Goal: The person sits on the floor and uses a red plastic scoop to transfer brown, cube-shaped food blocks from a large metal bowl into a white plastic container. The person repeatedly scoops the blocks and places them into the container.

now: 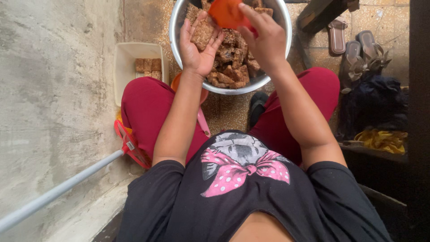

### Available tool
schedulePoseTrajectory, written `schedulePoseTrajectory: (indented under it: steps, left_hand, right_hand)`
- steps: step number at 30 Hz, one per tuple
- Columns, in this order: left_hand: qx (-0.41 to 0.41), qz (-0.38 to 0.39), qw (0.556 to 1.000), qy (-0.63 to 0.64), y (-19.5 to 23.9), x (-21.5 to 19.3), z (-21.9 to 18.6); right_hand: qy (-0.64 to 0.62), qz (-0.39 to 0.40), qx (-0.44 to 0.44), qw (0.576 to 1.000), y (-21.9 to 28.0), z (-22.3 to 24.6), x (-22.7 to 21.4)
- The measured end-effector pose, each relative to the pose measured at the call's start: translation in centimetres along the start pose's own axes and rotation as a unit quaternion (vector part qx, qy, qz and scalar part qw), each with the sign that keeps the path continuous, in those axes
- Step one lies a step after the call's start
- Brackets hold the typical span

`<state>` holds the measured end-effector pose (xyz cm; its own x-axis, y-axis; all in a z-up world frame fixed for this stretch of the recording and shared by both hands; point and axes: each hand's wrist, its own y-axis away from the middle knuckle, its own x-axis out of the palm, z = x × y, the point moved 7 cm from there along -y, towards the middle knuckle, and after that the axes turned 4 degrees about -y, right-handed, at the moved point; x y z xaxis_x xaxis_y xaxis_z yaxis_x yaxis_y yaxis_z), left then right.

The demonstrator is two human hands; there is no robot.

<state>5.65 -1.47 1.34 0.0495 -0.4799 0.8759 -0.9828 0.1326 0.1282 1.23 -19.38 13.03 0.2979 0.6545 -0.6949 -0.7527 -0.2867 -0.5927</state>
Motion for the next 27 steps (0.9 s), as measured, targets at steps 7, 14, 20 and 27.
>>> schedulePoseTrajectory:
  steps: [7, 14, 20, 27]
  left_hand:
    - [-0.003, -0.05, 0.998, -0.026, -0.2, -1.0, 0.3]
    - [-0.029, 0.018, 0.996, 0.087, 0.0, 0.5, -0.2]
    - [-0.051, -0.08, 0.982, 0.166, 0.2, -1.0, -0.2]
    - [-0.095, -0.083, 0.987, 0.1, -0.3, -2.1, 0.5]
  right_hand:
    - [-0.054, -0.005, -0.02, 0.998, 0.2, 0.4, 0.6]
    - [-0.096, -0.038, 0.03, 0.994, 0.0, -1.2, -0.1]
    - [-0.04, 0.008, -0.005, 0.999, -0.2, -0.5, 1.0]
    - [-0.115, -0.017, 0.006, 0.993, 0.2, -0.2, 0.0]
